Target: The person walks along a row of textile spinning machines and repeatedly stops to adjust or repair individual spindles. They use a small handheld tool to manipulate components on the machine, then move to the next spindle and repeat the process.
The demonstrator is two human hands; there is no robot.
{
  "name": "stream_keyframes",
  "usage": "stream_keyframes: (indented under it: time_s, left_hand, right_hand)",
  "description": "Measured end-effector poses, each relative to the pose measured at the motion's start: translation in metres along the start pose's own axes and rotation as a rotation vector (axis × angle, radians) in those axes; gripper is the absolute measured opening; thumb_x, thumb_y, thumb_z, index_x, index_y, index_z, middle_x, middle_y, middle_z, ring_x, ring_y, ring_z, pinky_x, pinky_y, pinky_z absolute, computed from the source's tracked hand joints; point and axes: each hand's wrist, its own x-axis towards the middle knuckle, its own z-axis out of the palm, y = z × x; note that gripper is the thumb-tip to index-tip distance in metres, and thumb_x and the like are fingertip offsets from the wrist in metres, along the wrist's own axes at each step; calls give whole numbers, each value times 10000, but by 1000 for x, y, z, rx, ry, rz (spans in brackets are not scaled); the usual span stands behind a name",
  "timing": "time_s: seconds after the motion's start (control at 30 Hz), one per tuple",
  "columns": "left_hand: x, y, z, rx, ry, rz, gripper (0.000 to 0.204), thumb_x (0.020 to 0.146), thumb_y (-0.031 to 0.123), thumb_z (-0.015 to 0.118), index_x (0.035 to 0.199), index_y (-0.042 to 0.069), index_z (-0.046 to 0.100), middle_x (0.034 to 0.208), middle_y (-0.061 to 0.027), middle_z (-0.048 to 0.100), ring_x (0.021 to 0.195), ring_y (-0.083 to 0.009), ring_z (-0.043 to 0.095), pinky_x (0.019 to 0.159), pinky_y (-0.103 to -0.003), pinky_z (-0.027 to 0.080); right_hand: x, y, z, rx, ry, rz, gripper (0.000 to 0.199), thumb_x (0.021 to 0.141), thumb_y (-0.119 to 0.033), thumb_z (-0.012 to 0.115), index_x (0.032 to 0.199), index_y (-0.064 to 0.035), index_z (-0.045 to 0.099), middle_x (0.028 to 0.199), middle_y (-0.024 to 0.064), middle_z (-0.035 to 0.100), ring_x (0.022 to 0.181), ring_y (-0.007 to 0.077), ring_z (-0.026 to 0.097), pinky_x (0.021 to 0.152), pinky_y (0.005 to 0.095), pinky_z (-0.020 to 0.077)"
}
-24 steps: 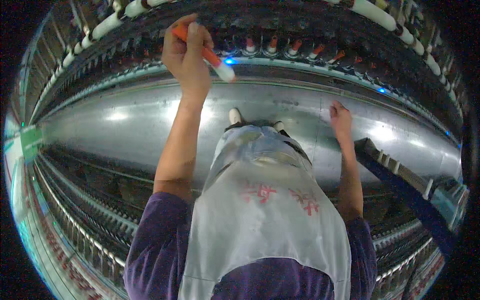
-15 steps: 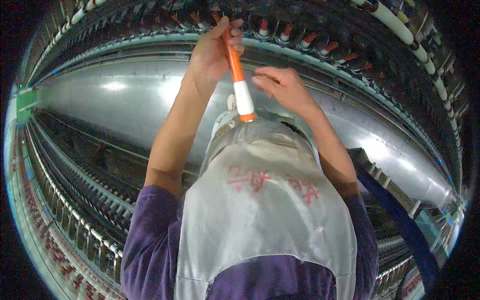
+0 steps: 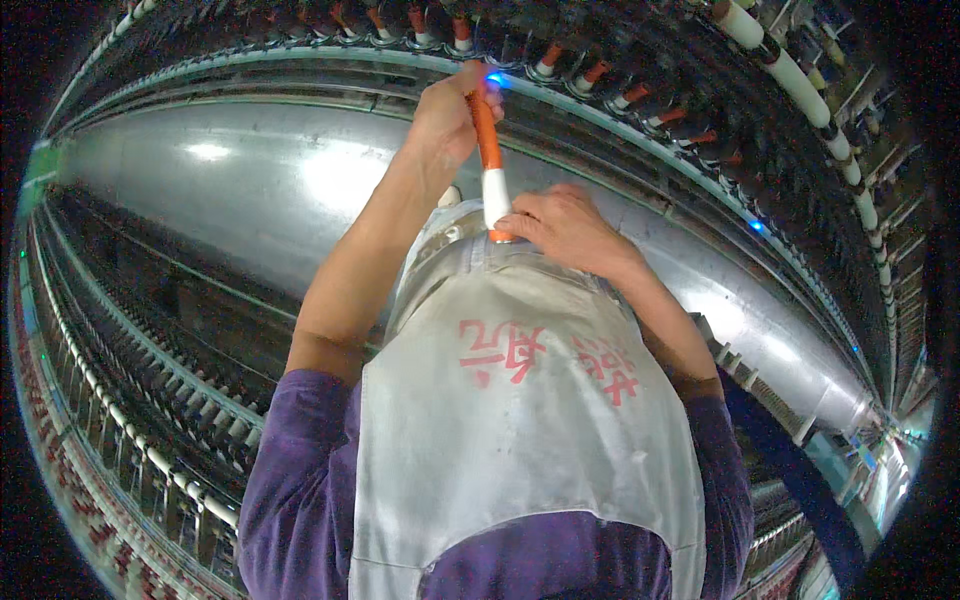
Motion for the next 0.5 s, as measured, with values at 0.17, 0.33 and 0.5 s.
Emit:
stream_keyframes:
  time_s: [0.17,0.33,0.5]
  left_hand:
    - [-1,4,-3,74,26,-67,136,924,129,499,936,-3,527,808,-85,522,671,-172,505,584,-321,453]
    - [-4,2,1,326,-64,17,154,869,161,610,846,24,543,748,-64,540,620,-150,506,525,-281,429]
    - [-3,-22,25,253,-70,-56,219,854,217,637,852,35,514,621,-4,467,507,-100,432,472,-233,363]
  right_hand:
    - [1,-11,6,245,103,83,129,827,-161,585,783,-46,621,634,106,569,610,268,569,511,372,420]
    - [3,-10,-5,-312,394,-130,47,760,-55,621,764,-25,585,679,81,570,576,240,569,479,340,437]
    - [20,11,-19,-631,706,-54,98,747,-32,623,839,-27,591,709,88,580,571,245,570,495,320,460]
